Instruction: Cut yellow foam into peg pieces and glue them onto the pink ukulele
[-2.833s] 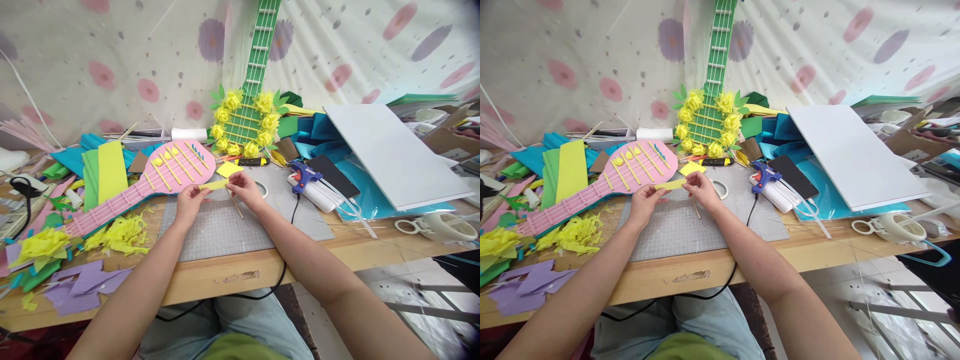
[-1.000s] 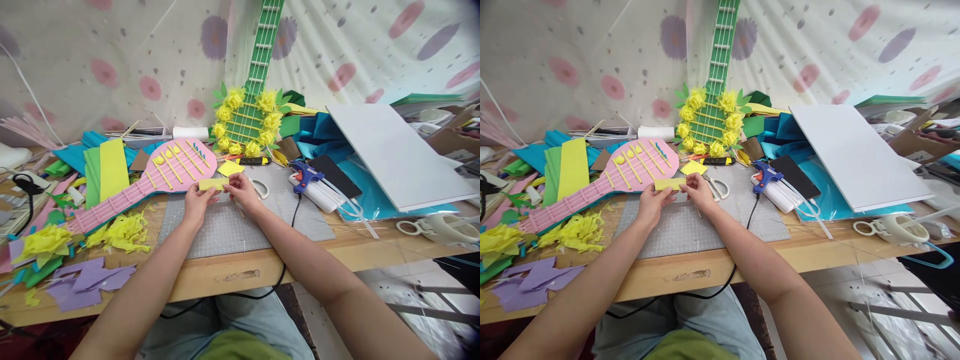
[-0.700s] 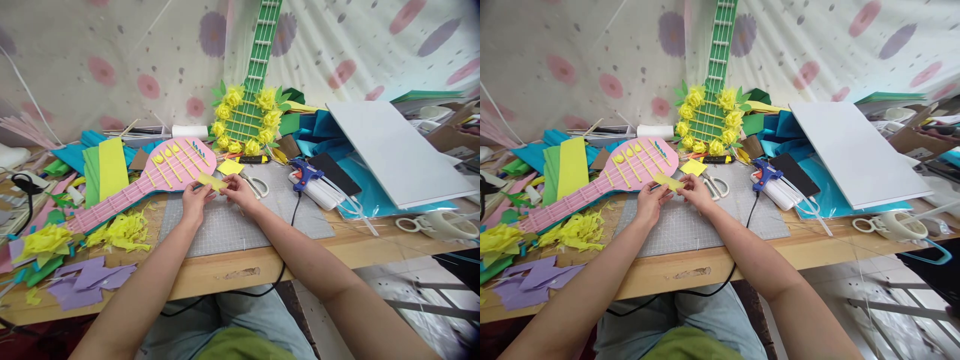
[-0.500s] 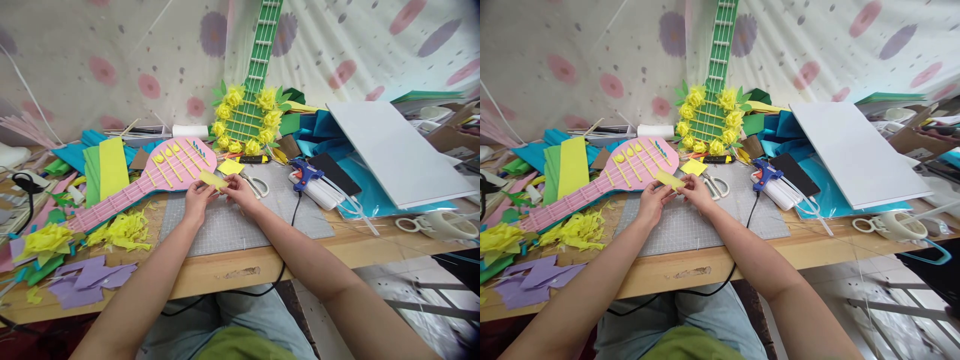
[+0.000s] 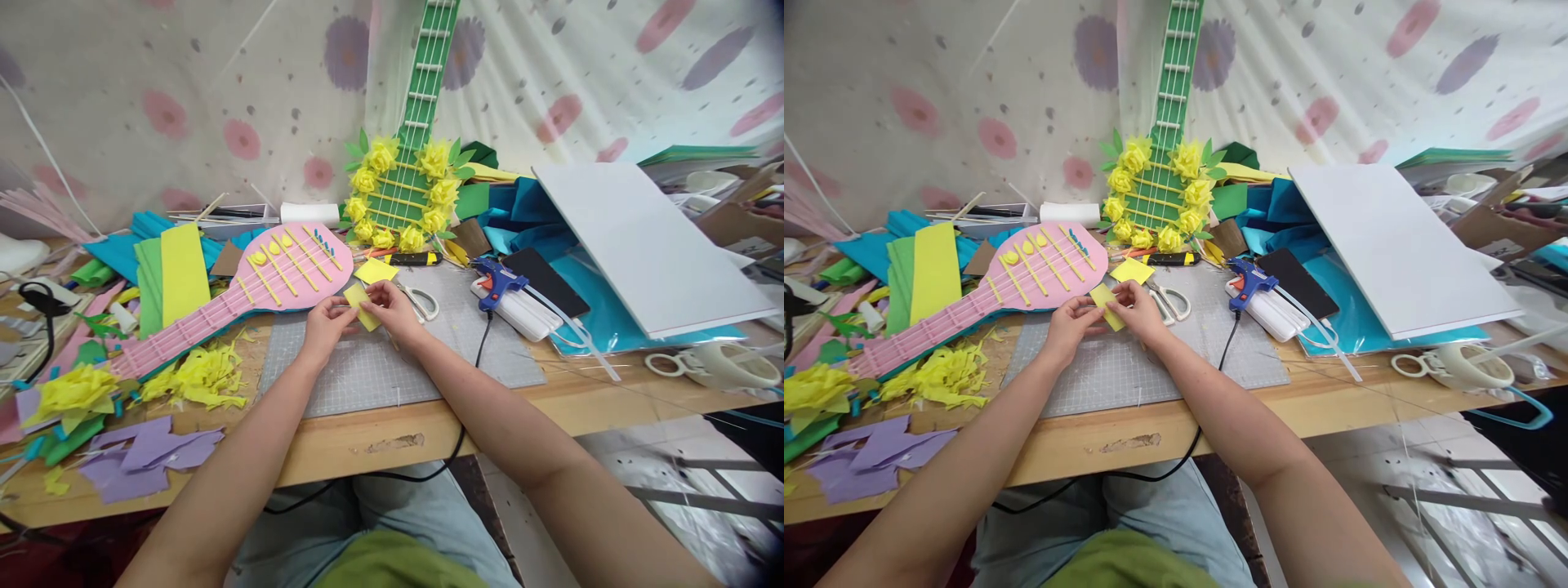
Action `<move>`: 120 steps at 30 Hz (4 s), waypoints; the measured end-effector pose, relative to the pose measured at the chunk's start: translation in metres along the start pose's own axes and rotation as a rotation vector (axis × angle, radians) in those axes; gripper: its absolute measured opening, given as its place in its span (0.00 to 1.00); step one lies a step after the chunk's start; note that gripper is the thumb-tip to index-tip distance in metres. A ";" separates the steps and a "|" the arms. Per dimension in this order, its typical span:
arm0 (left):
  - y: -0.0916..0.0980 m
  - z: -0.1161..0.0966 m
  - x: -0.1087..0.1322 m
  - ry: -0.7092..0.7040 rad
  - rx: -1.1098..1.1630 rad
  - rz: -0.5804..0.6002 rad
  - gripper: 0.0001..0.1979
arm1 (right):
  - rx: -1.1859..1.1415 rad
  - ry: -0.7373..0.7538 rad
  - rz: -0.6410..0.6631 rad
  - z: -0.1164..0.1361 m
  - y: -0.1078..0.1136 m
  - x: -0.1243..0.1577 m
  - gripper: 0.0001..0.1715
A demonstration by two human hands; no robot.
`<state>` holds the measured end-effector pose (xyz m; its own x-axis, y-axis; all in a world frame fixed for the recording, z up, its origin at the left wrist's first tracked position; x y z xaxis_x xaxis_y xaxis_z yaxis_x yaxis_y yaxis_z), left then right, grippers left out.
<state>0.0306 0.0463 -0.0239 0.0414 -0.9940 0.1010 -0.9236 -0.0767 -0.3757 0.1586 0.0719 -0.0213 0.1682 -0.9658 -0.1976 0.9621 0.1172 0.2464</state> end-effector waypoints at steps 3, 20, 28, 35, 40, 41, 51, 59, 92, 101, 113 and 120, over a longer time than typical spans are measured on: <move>0.003 -0.001 -0.001 -0.025 0.032 -0.039 0.15 | -0.007 0.002 0.019 0.000 -0.002 0.001 0.17; 0.009 -0.009 -0.002 -0.124 0.023 -0.125 0.13 | -0.106 -0.133 0.253 -0.007 -0.015 0.006 0.29; 0.011 -0.009 -0.003 -0.093 0.059 -0.121 0.15 | -0.161 -0.159 0.272 -0.005 -0.016 0.007 0.25; 0.007 -0.006 -0.003 -0.046 0.081 -0.064 0.16 | -0.140 -0.154 0.237 -0.004 -0.015 0.007 0.22; 0.006 -0.002 -0.007 -0.075 0.061 -0.066 0.16 | -0.137 -0.172 0.208 -0.003 -0.013 0.008 0.22; 0.007 -0.002 -0.008 -0.078 0.064 -0.085 0.16 | -0.139 -0.173 0.209 -0.003 -0.013 0.007 0.22; 0.018 -0.010 -0.010 -0.134 0.247 -0.238 0.15 | -0.069 -0.189 0.274 -0.004 -0.016 0.008 0.20; 0.023 -0.013 -0.010 -0.101 0.215 -0.229 0.15 | -0.098 -0.207 0.229 -0.007 -0.011 0.007 0.21; 0.028 -0.012 -0.008 -0.105 0.291 -0.262 0.12 | 1.302 -0.414 0.370 0.012 0.102 0.000 0.22; 0.021 -0.009 -0.008 -0.092 0.358 -0.238 0.10 | 1.064 -0.263 0.468 0.020 0.141 0.020 0.26; 0.026 -0.012 -0.004 -0.032 0.456 -0.270 0.06 | 0.610 0.002 0.909 0.047 0.038 0.022 0.27; 0.024 -0.007 -0.007 0.086 0.503 -0.242 0.04 | 0.481 -0.061 0.934 0.045 0.027 0.021 0.27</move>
<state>0.0058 0.0520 -0.0270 0.1788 -0.9353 0.3054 -0.5954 -0.3500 -0.7232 0.1790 0.0441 0.0236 0.7751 -0.5508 0.3097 0.2670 0.7297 0.6295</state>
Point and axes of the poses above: each hand's wrist, its own x-axis away from the middle knuckle, its own y-axis out of the back of the hand, z = x × y, the point moved 5 cm from there along -x, towards the middle knuckle, and after that the axes turned 12 degrees about x, right-handed, at the moved point
